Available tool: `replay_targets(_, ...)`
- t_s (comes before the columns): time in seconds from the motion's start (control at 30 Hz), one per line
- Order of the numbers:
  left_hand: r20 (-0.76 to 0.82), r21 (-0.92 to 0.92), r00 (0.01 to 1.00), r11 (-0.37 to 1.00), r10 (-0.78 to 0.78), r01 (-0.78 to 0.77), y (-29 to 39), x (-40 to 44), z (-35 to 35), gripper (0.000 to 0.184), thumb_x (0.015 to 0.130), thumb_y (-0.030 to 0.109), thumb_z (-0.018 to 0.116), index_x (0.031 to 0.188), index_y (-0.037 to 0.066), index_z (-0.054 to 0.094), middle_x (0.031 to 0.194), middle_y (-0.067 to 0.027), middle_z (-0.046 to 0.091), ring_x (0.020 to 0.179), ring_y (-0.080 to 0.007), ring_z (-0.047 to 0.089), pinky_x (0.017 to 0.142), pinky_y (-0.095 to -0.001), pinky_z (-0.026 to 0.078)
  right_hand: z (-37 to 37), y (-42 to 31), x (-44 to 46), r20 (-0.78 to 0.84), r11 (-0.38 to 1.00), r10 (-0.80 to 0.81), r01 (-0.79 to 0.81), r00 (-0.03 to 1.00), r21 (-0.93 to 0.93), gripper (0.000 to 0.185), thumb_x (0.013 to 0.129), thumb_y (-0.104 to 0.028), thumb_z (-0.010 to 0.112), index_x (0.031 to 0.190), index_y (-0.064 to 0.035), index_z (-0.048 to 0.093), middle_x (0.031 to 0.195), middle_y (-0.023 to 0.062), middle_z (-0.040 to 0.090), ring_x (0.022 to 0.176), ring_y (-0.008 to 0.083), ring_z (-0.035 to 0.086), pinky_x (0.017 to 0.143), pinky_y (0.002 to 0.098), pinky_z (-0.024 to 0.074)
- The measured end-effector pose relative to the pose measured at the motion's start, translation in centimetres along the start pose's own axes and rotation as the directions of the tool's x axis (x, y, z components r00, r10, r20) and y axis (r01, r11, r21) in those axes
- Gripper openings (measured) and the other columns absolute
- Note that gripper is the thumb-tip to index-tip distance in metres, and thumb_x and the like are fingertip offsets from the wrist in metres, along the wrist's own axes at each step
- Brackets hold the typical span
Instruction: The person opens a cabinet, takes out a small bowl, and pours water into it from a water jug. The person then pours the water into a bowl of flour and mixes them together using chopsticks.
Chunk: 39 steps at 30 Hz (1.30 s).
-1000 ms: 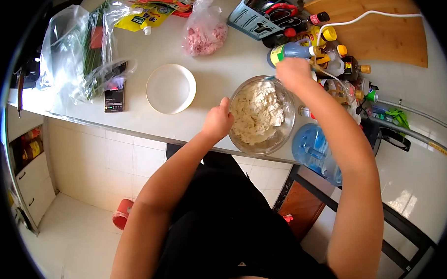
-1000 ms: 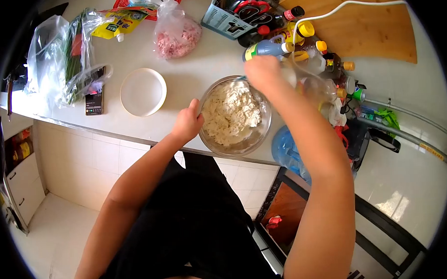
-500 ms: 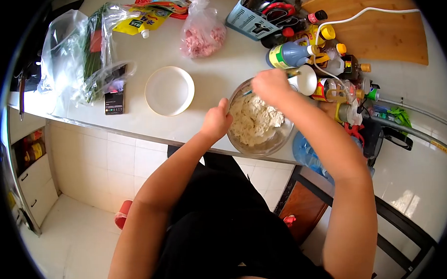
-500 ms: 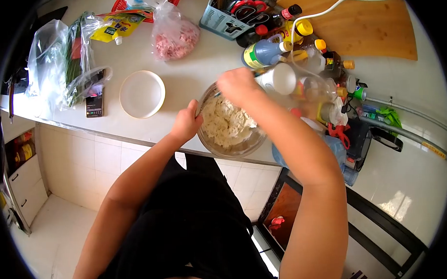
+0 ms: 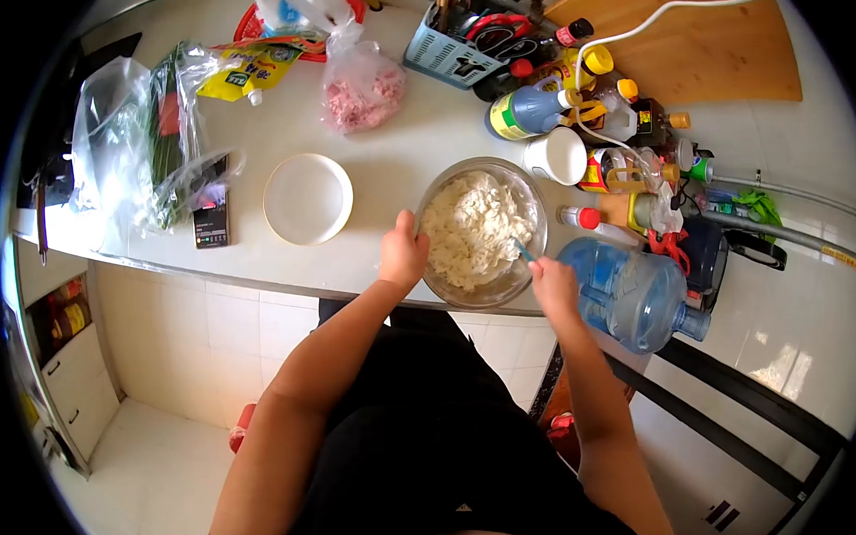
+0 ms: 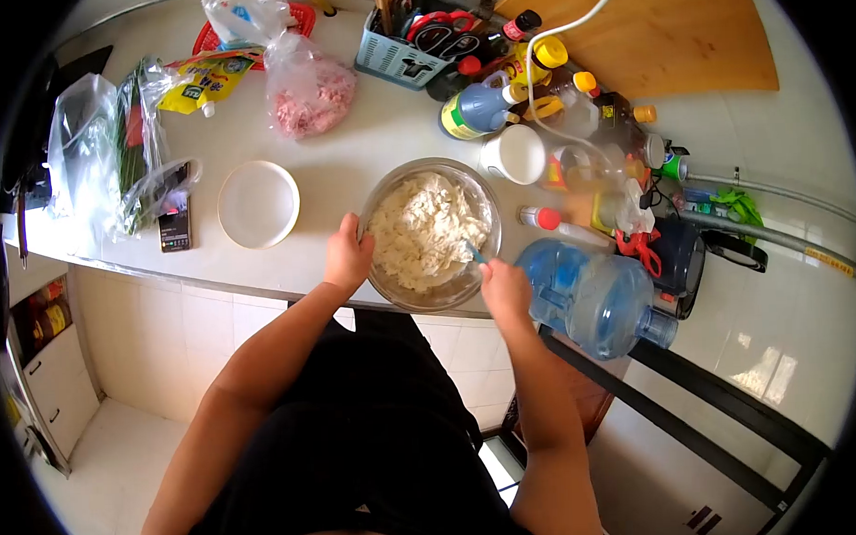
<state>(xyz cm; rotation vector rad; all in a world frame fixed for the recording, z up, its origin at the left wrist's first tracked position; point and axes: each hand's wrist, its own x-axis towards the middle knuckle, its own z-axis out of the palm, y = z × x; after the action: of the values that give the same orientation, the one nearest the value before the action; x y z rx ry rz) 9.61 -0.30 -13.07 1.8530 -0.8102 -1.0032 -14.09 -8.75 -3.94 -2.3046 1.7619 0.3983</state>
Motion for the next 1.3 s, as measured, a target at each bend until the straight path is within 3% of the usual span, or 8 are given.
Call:
replay_targets(0.17,0.032,0.104,0.995,0.990,0.097,-0.100,-0.7,0.4,-0.1,0.023,0.077,0.007,0.052,0.095,0.002,0.040,0.067,-0.0276,0.055,0.066,-0.0485,0.052,0.058,-0.0540,0.040,-0.3,-3.6,-2.1,0.023,0.993,0.025,-0.028,0.999,0.114,0.024,0.084,-0.029,0.057,0.077,-0.0066,0.058,0.066,0.0176,0.060,0.067,0.0397,0.059,0.057,0.0493,0.0450)
replay_targets(0.3,0.062,0.138,0.992,0.983,0.113,-0.120,-0.9,0.7,-0.3,0.022,0.077,0.008,0.052,0.095,0.001,0.040,0.067,-0.0279,0.055,0.066,-0.0486,0.052,0.058,-0.0545,0.040,-0.5,-7.8,2.8,0.048,0.988,-0.153,0.152,0.987,0.025,0.014,0.084,-0.023,0.058,0.089,-0.0107,0.058,0.068,0.0156,0.061,0.070,0.0352,0.061,0.059,0.0480,0.0459)
replay_targets(0.37,0.046,0.172,0.993,0.978,0.112,-0.118,-0.5,0.6,-0.6,0.022,0.077,0.009,0.052,0.094,0.001,0.041,0.067,-0.0279,0.055,0.066,-0.0484,0.052,0.059,-0.0547,0.040,0.0,-7.2,7.2,0.100,0.998,-0.058,0.058,0.993,-0.005,0.012,0.082,-0.020,0.060,0.085,-0.0094,0.058,0.075,0.0150,0.062,0.075,0.0341,0.061,0.062,0.0482,0.0463)
replay_targets(0.5,0.039,0.150,0.996,0.985,0.075,-0.080,0.1,0.4,-0.3,0.020,0.077,0.009,0.052,0.092,0.000,0.042,0.068,-0.0282,0.055,0.067,-0.0480,0.053,0.059,-0.0543,0.041,-1.1,-2.9,7.3,-0.063,0.994,-0.098,0.100,0.993,0.041,0.010,0.080,-0.017,0.060,0.082,-0.0067,0.058,0.078,0.0149,0.062,0.077,0.0357,0.061,0.064,0.0479,0.0465)
replay_targets(0.77,-0.036,0.152,0.998,0.987,0.049,-0.043,0.7,0.2,-0.1,0.014,0.076,0.007,0.053,0.082,0.001,0.042,0.063,-0.0232,0.050,0.061,-0.0447,0.050,0.055,-0.0473,0.040,0.4,-4.9,-1.1,0.075,0.979,0.030,-0.044,0.997,0.198,0.013,0.081,-0.019,0.059,0.078,-0.0062,0.058,0.070,0.0165,0.061,0.068,0.0370,0.060,0.061,0.0490,0.0455)
replay_targets(0.97,-0.036,0.150,0.997,0.987,0.063,-0.057,1.1,0.9,-0.9,0.013,0.075,0.007,0.052,0.081,0.000,0.043,0.063,-0.0243,0.051,0.062,-0.0454,0.051,0.056,-0.0485,0.041,1.4,-4.1,6.1,-0.107,0.978,0.020,0.002,0.994,0.207,0.024,0.084,-0.027,0.057,0.072,-0.0078,0.063,0.069,0.0159,0.061,0.065,0.0359,0.059,0.057,0.0469,0.0444)
replay_targets(1.17,-0.094,0.128,0.993,0.990,0.073,-0.061,1.3,1.7,-0.5,0.010,0.072,0.004,0.051,0.075,0.000,0.044,0.067,-0.0240,0.051,0.067,-0.0449,0.050,0.060,-0.0462,0.042,1.2,-4.8,-2.1,0.172,0.972,0.118,-0.150,0.978,0.183,0.023,0.082,-0.027,0.057,0.073,-0.0075,0.064,0.072,0.0157,0.063,0.070,0.0356,0.061,0.064,0.0457,0.0475)
replay_targets(1.3,-0.067,0.126,0.987,0.983,0.143,-0.133,1.4,2.2,-1.5,0.010,0.071,0.004,0.051,0.075,-0.001,0.044,0.068,-0.0240,0.051,0.068,-0.0450,0.051,0.060,-0.0461,0.042,0.9,-7.4,3.7,0.219,0.997,-0.021,0.003,0.975,0.081,0.022,0.084,-0.025,0.056,0.074,-0.0083,0.066,0.076,0.0149,0.065,0.073,0.0341,0.063,0.063,0.0451,0.0478)
